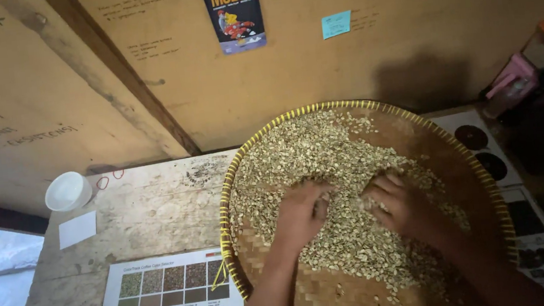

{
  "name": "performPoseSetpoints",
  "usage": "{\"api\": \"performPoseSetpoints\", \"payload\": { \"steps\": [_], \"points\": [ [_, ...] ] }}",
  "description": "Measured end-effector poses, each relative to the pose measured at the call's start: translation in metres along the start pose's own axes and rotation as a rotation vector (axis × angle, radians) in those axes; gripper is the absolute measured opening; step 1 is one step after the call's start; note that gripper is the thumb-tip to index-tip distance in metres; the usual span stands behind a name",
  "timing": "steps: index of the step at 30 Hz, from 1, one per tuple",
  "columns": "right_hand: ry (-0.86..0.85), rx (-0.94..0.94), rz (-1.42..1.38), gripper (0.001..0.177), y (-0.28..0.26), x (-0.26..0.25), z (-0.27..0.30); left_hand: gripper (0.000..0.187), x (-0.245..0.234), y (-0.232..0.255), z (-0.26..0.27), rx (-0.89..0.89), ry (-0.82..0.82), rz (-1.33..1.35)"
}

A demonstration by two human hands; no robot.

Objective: Sorting green coffee beans in a woven tray to remove defects or foreign objects

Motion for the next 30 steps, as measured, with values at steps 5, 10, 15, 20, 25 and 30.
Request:
{"api": "performPoseSetpoints", "payload": {
  "steps": [5, 10, 15, 20, 25, 30],
  "points": [
    [-0.008, 0.151, -0.302, 0.030, -0.015, -0.025, -0.004, 0.025, -0.034, -0.008, -0.001, 0.011, 0.178, 0.082],
    [0.096, 0.320, -0.385, 0.028, 0.014, -0.029, 0.006, 0.020, -0.041, -0.033, 0.004, -0.050, 0.250, 0.011],
    [0.056, 0.356, -0.433, 0.027, 0.004, -0.039, 0.003, 0.027, -0.041, -0.030, 0.003, -0.046, 0.271, -0.015],
    [0.081, 0.365, -0.439, 0.030, 0.003, -0.039, 0.004, 0.050, -0.047, -0.021, 0.001, -0.064, 0.265, 0.056],
    [0.114, 0.313, -0.425, 0.027, -0.006, -0.050, 0.000, 0.061, -0.049, -0.014, 0.003, -0.067, 0.232, 0.055],
    [0.167, 0.204, -0.429, 0.023, -0.009, -0.053, -0.001, 0.067, -0.048, -0.019, 0.001, -0.152, 0.203, 0.016]
  ]
}}
Point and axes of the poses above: each hand's wrist, its own z-axis away from the middle knuckle, its own x-axis out of the palm, y = z × x, the point moved 9 cm from there along -z, towards the middle knuckle, and after that the axes turned 1 degree about z, right-handed, at the moved point
